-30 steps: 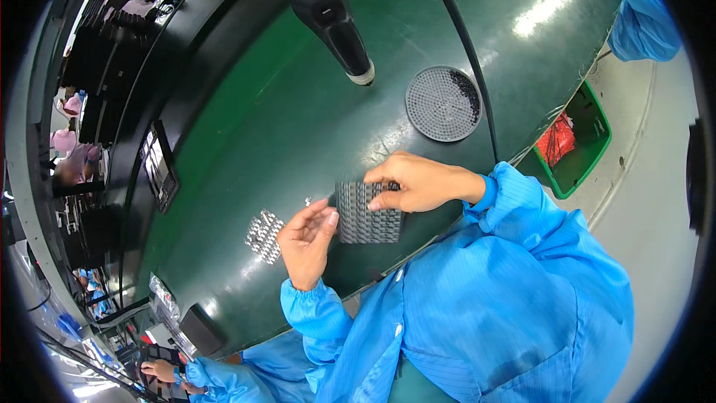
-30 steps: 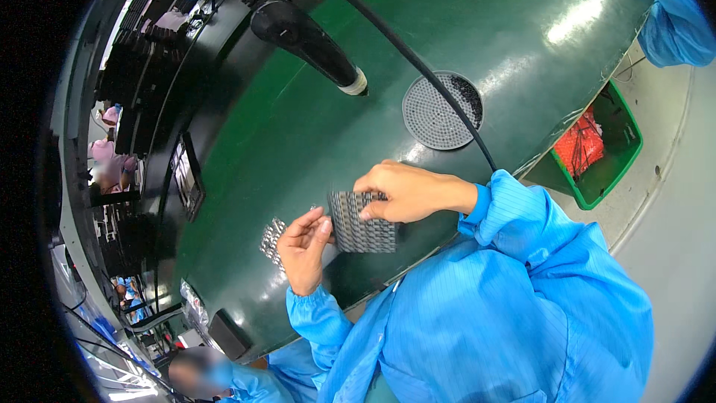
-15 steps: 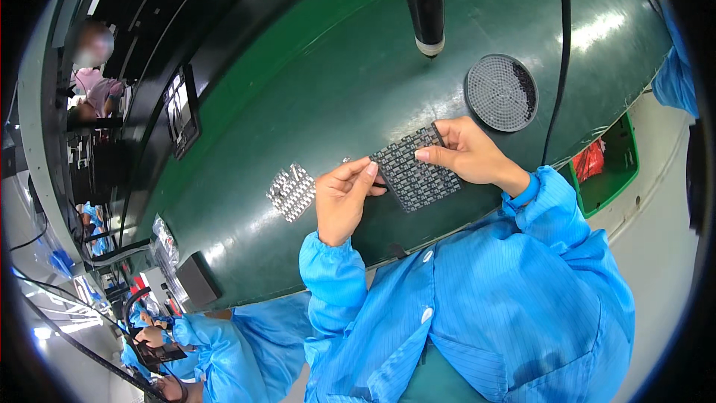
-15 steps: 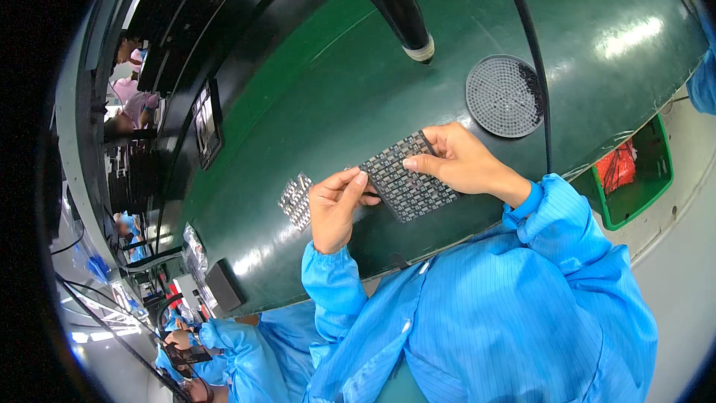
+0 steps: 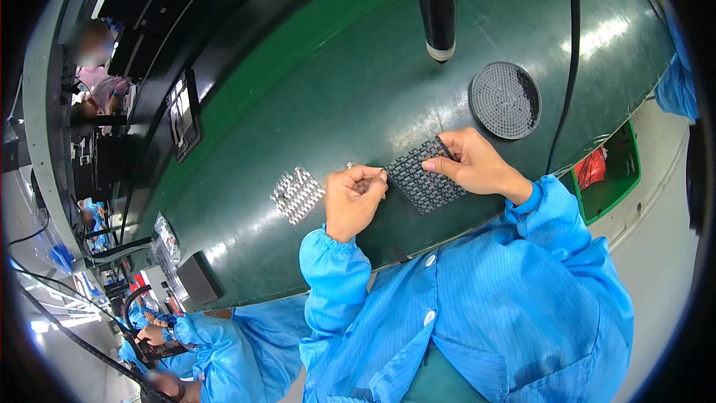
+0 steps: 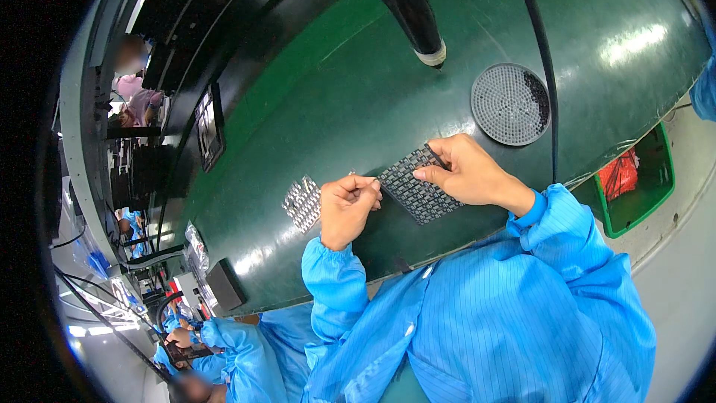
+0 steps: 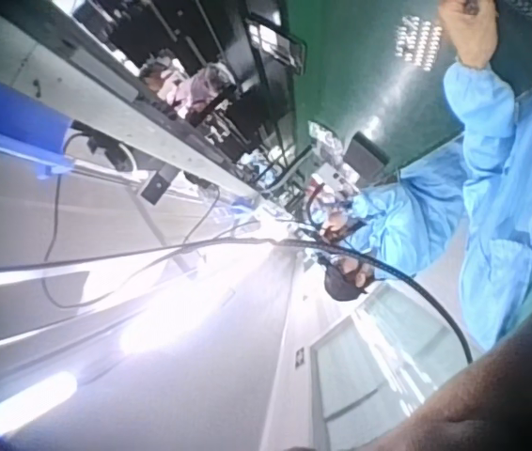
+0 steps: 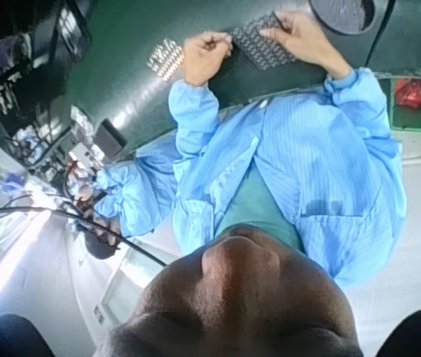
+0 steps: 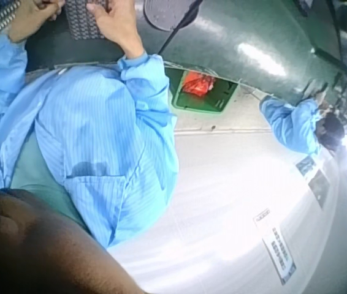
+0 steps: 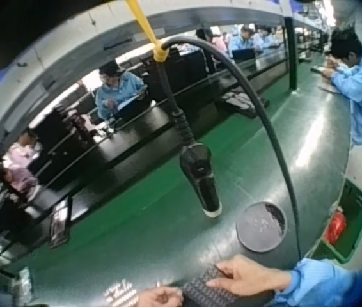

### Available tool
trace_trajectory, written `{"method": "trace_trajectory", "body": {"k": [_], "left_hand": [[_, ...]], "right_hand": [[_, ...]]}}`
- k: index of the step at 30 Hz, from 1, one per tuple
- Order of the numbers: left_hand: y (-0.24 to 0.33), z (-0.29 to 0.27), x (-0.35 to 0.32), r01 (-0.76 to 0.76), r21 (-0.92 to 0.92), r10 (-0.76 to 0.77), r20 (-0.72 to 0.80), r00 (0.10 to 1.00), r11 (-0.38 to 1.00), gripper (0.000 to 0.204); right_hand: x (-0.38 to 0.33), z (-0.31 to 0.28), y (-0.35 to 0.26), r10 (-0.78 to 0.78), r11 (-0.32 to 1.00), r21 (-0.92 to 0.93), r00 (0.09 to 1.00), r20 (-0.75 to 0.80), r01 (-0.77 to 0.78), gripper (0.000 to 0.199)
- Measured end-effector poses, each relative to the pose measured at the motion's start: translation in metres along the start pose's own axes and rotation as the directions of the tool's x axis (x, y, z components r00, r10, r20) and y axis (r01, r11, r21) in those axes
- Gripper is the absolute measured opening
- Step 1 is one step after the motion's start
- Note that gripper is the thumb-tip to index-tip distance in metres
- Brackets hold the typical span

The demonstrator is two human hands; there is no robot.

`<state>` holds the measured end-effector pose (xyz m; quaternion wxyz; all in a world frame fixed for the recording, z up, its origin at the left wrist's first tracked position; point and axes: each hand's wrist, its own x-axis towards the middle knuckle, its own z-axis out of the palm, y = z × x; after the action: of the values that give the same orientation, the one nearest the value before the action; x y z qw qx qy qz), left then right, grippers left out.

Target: Screwing small components into electronic device frames using an electric screwdriver on an assembly line.

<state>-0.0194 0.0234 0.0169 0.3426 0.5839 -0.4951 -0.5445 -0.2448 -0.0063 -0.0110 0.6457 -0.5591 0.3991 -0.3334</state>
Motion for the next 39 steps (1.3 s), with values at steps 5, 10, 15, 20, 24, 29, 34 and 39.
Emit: {"method": "trace_trajectory", "body": {"k": [5,10,15,20,24,29,34,39], "left_hand": [[-0.007,0.01,0.001,-0.004,0.007,0.004,-0.088,0.996,1.0,0.008],[-0.015,0.016,0.0,-0.044,0.242,0.095,-0.202,0.975,0.969,0.008],[-0.004,0.005,-0.005,0.017,-0.161,-0.006,0.073,0.997,0.987,0.012],[-0.008,0.006,-0.007,0.011,-0.142,0.004,0.105,0.994,0.99,0.009],[-0.011,0.012,-0.008,-0.054,0.013,0.054,-0.042,0.998,0.998,0.007],[-0.015,0.023,-0.008,-0.137,0.212,0.183,-0.218,0.959,0.968,0.008],[-0.01,0.017,-0.007,-0.137,-0.043,0.121,-0.271,0.955,0.99,0.007],[-0.004,0.008,-0.01,-0.157,-0.086,0.145,-0.129,0.981,0.984,0.012]], "right_hand": [[-0.005,0.0,-0.028,-0.09,0.935,-0.346,0.996,-0.024,0.076,0.024],[-0.009,0.007,-0.05,-0.096,0.913,-0.404,0.993,-0.063,0.063,0.024],[-0.006,0.001,-0.028,-0.096,0.983,-0.17,0.988,-0.122,0.074,0.021],[-0.006,0.001,-0.036,-0.092,0.974,-0.214,0.992,-0.089,0.071,0.023],[-0.009,0.006,-0.046,-0.164,0.911,-0.396,0.982,-0.096,0.114,0.025],[-0.018,0.027,-0.05,-0.372,0.759,-0.597,0.925,-0.074,0.258,0.017],[-0.017,0.024,-0.053,-0.275,0.898,-0.379,0.957,-0.092,0.222,0.015],[-0.012,0.009,-0.036,-0.05,0.989,-0.144,0.994,-0.094,0.036,0.009]]}}
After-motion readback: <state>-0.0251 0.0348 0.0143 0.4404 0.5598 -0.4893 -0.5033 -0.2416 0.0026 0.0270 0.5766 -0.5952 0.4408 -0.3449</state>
